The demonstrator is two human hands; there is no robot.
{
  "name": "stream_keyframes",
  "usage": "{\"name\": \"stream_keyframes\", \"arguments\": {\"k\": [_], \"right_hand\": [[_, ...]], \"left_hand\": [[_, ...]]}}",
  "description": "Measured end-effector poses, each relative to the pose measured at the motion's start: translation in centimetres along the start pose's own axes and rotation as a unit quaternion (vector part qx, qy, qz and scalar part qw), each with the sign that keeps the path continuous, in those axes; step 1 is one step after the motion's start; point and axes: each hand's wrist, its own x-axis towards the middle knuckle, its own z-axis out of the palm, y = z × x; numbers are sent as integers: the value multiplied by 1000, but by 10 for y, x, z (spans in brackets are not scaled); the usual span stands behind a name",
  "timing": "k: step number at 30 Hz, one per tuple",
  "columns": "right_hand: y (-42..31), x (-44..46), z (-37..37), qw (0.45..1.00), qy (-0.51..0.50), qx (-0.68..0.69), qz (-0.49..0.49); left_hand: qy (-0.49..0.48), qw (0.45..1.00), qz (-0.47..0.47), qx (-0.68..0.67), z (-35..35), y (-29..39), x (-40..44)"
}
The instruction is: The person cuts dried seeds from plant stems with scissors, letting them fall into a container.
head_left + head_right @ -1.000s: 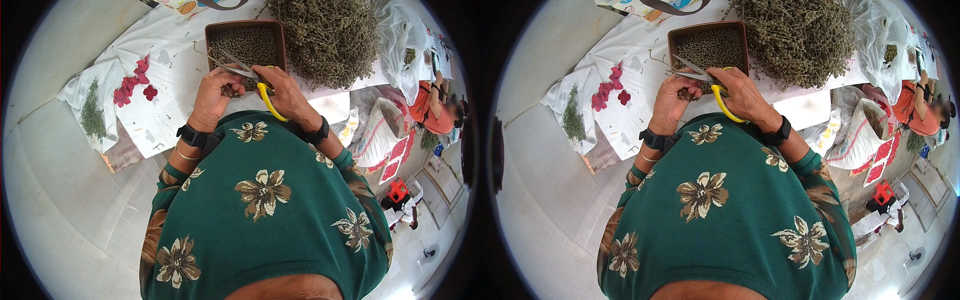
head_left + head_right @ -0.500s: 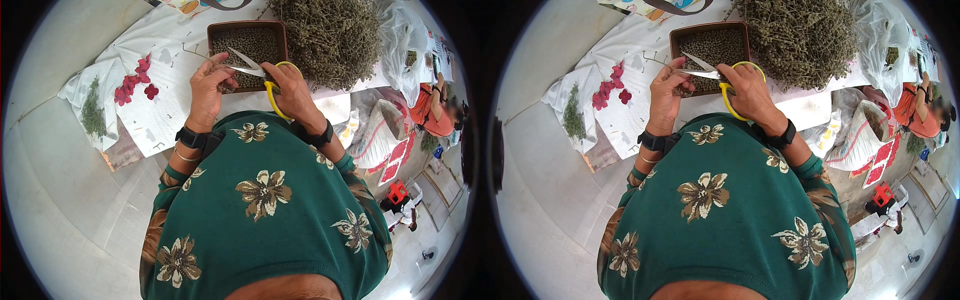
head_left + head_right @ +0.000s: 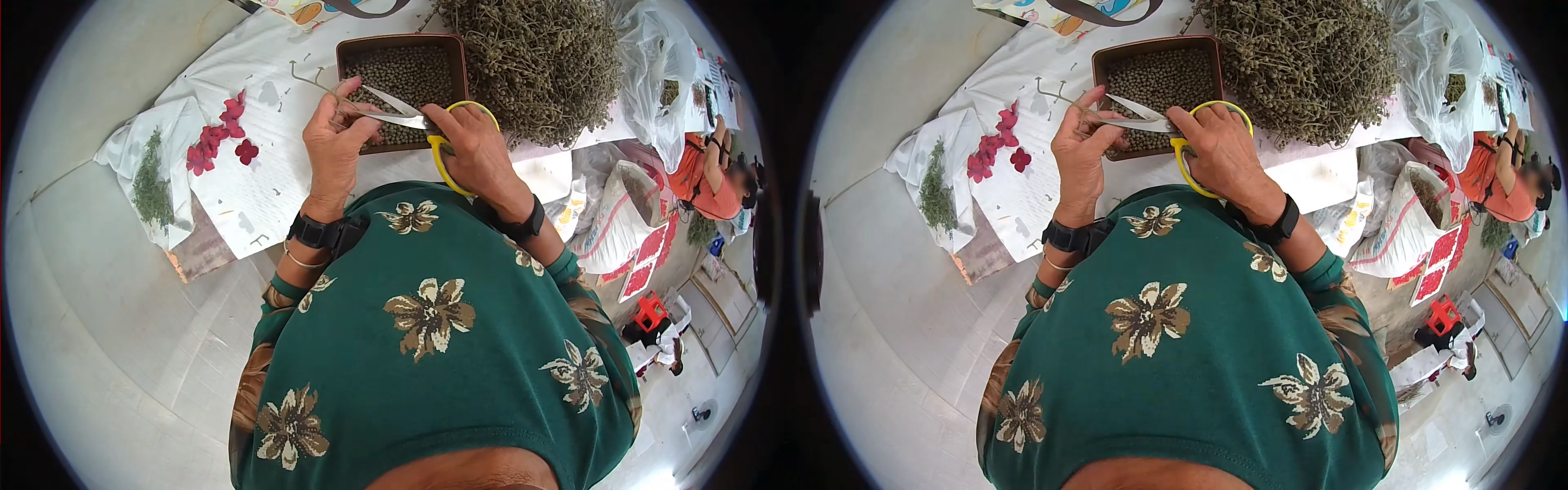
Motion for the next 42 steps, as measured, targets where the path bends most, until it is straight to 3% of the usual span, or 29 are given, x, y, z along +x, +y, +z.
{"name": "stream_keyframes", "arguments": {"k": [16, 23, 28, 32, 36, 40, 42], "right_hand": [[0, -4, 9, 1000, -11, 18, 17], [0, -4, 11, 999, -6, 28, 24], [2, -1, 2, 1000, -3, 23, 10], [0, -5, -11, 999, -37, 10, 19], [2, -9, -17, 998, -51, 28, 34], [13, -15, -21, 988, -86, 111, 62], [17, -15, -30, 959, -160, 209, 107]], "left_hand": [[39, 996, -8, -74, -1, -5, -1], [50, 996, 56, 46, -3, -3, 0], [19, 997, 22, 66, -9, 4, 1], [32, 988, 60, 139, -16, 9, 1], [15, 978, 70, 196, -23, 11, 5], [-71, 992, -17, 102, -30, 23, 11], [-128, 986, -45, 95, -35, 27, 15]]}}
